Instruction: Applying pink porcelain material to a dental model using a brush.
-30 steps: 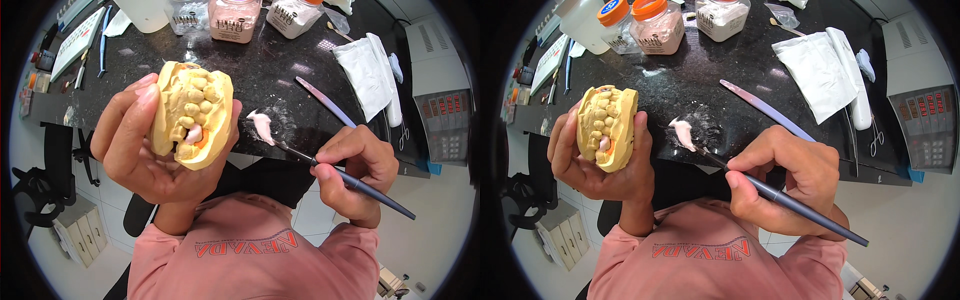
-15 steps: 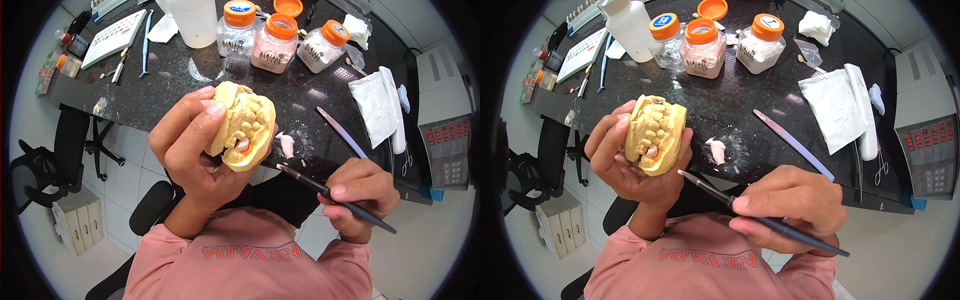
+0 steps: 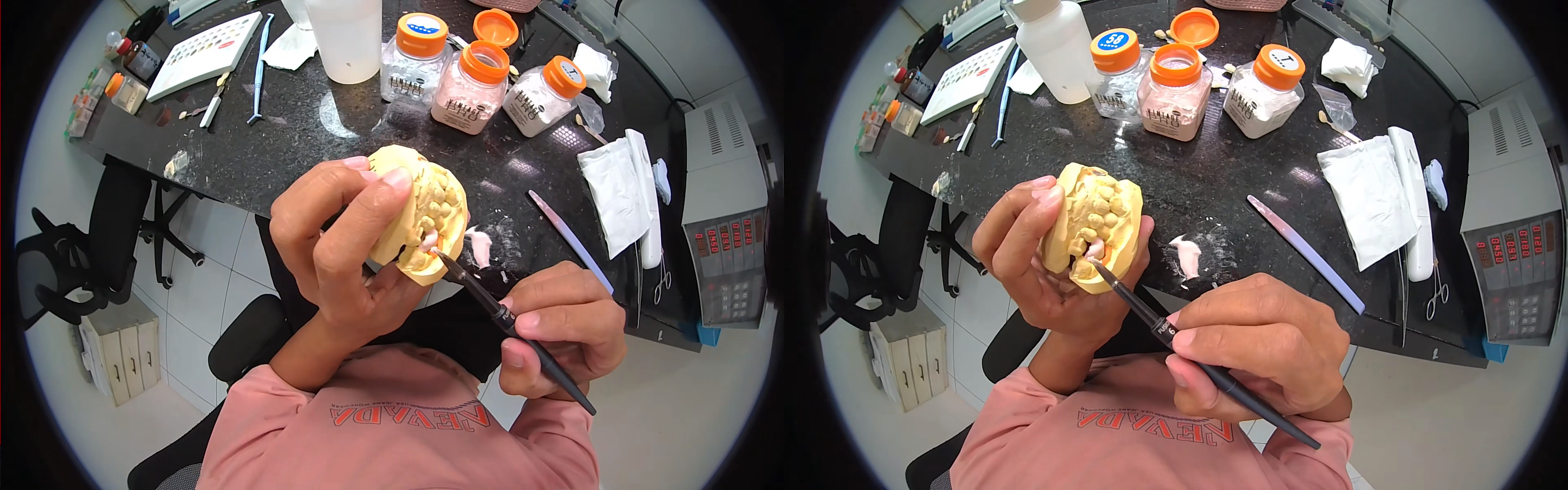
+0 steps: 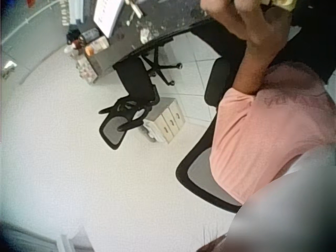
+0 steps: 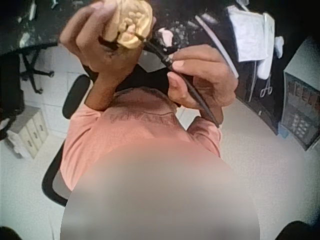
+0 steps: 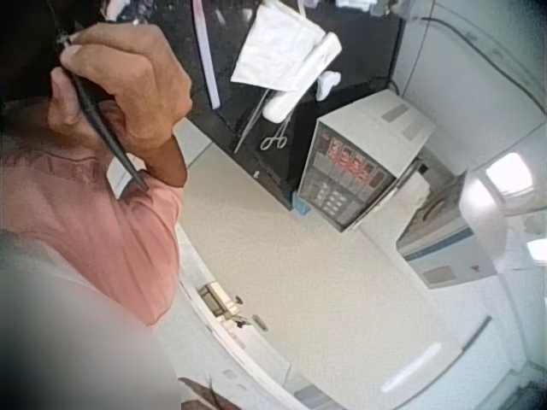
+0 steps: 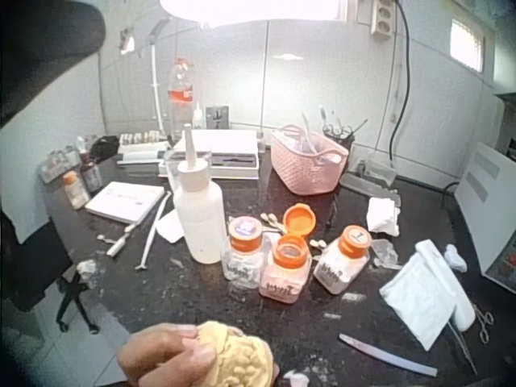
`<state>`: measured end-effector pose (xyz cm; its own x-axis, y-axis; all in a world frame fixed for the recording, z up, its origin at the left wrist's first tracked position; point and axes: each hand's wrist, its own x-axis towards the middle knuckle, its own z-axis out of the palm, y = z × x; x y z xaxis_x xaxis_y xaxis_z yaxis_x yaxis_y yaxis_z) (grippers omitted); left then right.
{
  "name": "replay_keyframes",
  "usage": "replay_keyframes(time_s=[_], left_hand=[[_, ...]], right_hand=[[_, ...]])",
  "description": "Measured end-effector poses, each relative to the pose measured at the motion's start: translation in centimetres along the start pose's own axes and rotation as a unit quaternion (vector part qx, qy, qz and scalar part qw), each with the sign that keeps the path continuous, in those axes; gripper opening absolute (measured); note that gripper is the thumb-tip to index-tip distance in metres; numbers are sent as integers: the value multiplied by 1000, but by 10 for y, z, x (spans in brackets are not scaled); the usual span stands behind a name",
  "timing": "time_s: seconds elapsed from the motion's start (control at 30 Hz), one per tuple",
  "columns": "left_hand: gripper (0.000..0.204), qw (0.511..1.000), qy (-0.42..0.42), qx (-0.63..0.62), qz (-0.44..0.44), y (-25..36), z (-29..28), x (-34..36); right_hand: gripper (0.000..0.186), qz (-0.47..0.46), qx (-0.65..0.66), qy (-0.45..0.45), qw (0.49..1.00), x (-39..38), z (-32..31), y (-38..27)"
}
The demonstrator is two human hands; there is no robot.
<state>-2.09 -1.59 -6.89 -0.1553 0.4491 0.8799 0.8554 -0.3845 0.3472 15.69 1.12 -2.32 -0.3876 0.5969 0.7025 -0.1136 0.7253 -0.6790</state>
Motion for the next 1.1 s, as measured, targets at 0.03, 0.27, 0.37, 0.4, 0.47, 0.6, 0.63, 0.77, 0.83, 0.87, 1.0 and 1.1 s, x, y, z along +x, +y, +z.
replay_keyframes(time_s=[0.03, 0.27, 0.37, 0.4, 0.47, 0.6, 0.63, 0.77, 0.83, 0.87, 1.0, 1.1], left_hand=[[70, 1000, 1, 1, -1, 0, 0, 0], [68, 1000, 13, 3, -2, 1, 2, -1], [69, 1000, 16, 5, -1, 1, 2, 0], [69, 1000, 16, 7, -1, 1, 2, -1], [69, 1000, 16, 5, -1, 1, 2, 0], [69, 1000, 13, -5, -1, 0, 2, -1], [69, 1000, 13, -5, -1, 0, 2, -1], [69, 1000, 17, -7, 1, 0, 2, 0], [69, 1000, 20, -7, 1, 0, 2, -1], [69, 1000, 21, -6, 2, 0, 3, -1], [69, 1000, 18, -7, 3, 0, 2, 0], [69, 1000, 17, -8, 5, 0, 2, 0]], right_hand=[[27, -5, -13, -7, 1000, 0, 0, 0], [27, -7, -21, -9, 1000, 1, 1, 1], [27, -10, -27, -13, 1000, 2, 1, 1], [27, -8, -29, -18, 999, 2, 1, 1], [27, -7, -31, -24, 999, 2, 1, 1], [26, -3, -12, -10, 1000, 0, -1, 2], [26, 1, -10, -11, 1000, 0, -2, 2], [26, 6, -11, -17, 1000, 2, 0, 0], [27, 9, -23, -21, 999, 2, 1, -1], [27, 9, -23, -21, 999, 2, 1, 0], [27, -1, -17, -14, 1000, 2, 1, 1], [27, -4, -20, -17, 1000, 2, 2, 0]])
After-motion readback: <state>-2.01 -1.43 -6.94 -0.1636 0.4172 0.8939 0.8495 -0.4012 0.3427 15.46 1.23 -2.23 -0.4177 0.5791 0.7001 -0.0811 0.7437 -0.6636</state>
